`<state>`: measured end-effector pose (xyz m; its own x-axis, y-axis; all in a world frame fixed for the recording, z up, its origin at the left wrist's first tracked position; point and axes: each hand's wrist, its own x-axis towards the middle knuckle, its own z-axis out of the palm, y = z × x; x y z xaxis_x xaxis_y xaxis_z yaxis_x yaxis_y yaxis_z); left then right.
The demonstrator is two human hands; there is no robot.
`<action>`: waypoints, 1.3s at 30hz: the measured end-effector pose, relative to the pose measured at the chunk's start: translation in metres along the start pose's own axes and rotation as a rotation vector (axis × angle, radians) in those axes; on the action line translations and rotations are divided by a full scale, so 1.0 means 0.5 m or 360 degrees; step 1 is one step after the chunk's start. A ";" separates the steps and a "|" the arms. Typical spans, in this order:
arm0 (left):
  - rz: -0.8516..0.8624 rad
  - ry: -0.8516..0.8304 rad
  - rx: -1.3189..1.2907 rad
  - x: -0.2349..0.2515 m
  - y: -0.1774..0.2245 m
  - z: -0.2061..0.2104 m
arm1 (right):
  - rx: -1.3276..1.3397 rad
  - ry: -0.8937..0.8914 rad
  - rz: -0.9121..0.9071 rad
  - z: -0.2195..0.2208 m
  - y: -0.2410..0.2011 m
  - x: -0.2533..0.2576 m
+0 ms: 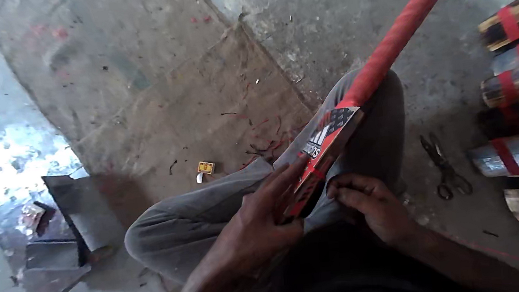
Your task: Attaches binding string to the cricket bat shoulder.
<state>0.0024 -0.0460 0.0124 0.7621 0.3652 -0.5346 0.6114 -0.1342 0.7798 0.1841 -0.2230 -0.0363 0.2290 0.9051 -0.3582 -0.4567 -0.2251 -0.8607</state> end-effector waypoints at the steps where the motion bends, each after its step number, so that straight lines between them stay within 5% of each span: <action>1: -0.0047 -0.0143 -0.0248 0.000 0.001 -0.012 | 0.0037 -0.0023 -0.0005 0.005 -0.004 0.004; 4: -0.0096 -0.0470 -0.0669 0.018 -0.022 -0.040 | 0.0091 -0.0043 0.0024 0.018 -0.006 0.022; 6: -0.0039 -0.0382 -0.0654 0.021 -0.036 -0.056 | 0.0107 -0.0015 0.0076 0.028 -0.007 0.039; 11: 0.0238 0.1039 0.1062 -0.027 -0.009 0.047 | 0.0138 0.0012 0.0136 0.076 -0.056 0.096; 15: 0.0013 0.1293 0.1742 0.008 -0.062 0.181 | -0.0027 0.0097 0.0164 0.081 -0.049 0.077; 29: 0.0241 0.1214 0.1611 0.013 -0.060 0.152 | 0.0230 0.0197 0.0314 -0.020 0.076 -0.029; 39: 0.0329 0.0756 0.1144 -0.011 -0.010 0.064 | 0.0296 0.0004 0.0136 -0.007 0.039 -0.007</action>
<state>0.0017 -0.0767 0.0012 0.8009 0.5921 -0.0891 0.5790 -0.7280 0.3671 0.1777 -0.2317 -0.0532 0.1844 0.8846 -0.4284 -0.6256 -0.2305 -0.7453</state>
